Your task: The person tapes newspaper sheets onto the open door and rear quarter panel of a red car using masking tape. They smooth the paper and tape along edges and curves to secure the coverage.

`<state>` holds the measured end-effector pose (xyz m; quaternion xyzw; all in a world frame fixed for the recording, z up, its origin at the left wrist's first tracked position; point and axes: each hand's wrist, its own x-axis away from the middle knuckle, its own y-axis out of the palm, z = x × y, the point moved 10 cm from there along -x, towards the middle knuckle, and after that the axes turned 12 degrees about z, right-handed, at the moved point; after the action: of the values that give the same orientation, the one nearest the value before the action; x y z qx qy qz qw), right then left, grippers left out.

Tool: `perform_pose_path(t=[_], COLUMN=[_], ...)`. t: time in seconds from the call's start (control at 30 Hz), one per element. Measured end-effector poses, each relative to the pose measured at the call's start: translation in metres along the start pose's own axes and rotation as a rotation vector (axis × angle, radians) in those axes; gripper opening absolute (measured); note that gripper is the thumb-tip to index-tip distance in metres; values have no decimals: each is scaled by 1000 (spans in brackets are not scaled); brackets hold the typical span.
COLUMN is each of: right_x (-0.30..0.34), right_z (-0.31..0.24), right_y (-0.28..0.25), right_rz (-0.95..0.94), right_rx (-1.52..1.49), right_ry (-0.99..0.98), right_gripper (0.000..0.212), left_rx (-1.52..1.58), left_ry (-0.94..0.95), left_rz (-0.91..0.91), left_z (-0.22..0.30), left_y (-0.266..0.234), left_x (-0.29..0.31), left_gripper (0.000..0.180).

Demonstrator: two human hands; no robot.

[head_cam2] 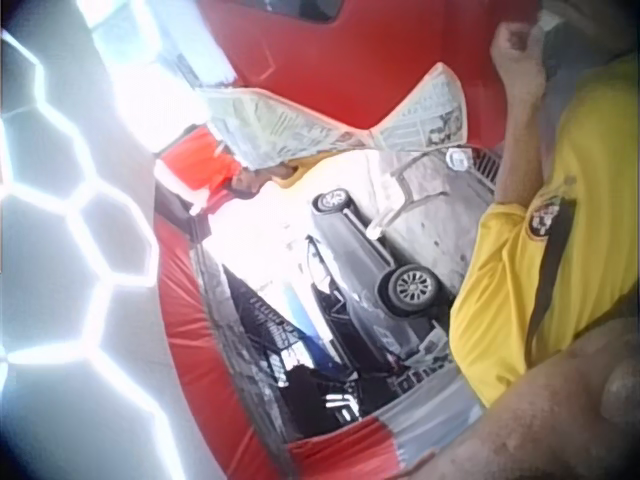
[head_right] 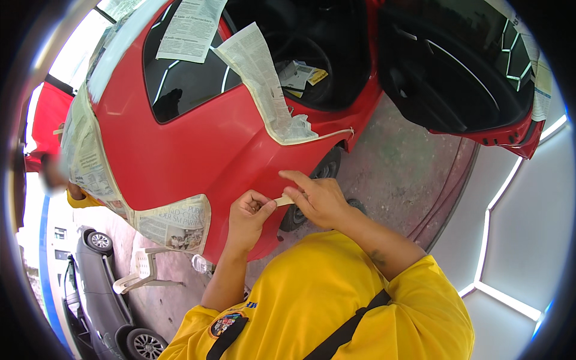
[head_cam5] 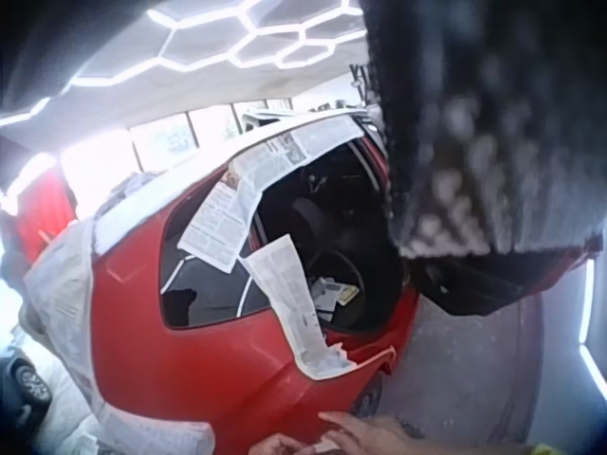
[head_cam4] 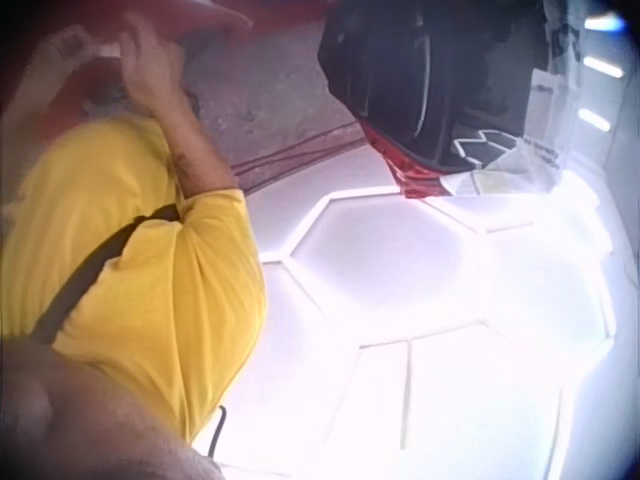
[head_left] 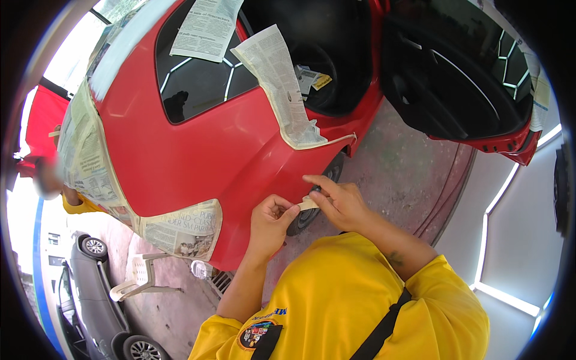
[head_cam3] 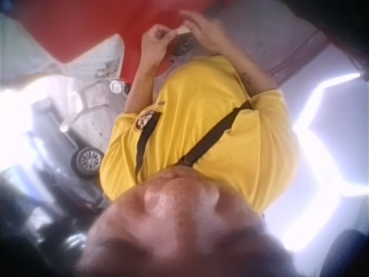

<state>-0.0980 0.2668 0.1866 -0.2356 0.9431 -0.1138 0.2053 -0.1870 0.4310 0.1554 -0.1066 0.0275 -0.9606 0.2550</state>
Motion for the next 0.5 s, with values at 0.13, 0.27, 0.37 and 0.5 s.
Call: perform_pose_path(t=[0.13, 0.27, 0.37, 0.5], right_x=[-15, -36, -44, -45], right_z=[25, 145, 171, 122], right_y=[-4, -80, -52, -2], right_rz=[73, 666, 311, -166], right_rx=[206, -243, -707, -841], right_ry=[-121, 261, 550, 583], right_gripper=[27, 23, 24, 31], left_rx=[-178, -337, -420, -409], left_ry=[214, 552, 535, 297], left_rz=[182, 398, 395, 305], left_z=[8, 65, 74, 77], left_y=[6, 21, 28, 64], left_x=[1, 15, -11, -43], left_gripper=[9, 10, 10, 10])
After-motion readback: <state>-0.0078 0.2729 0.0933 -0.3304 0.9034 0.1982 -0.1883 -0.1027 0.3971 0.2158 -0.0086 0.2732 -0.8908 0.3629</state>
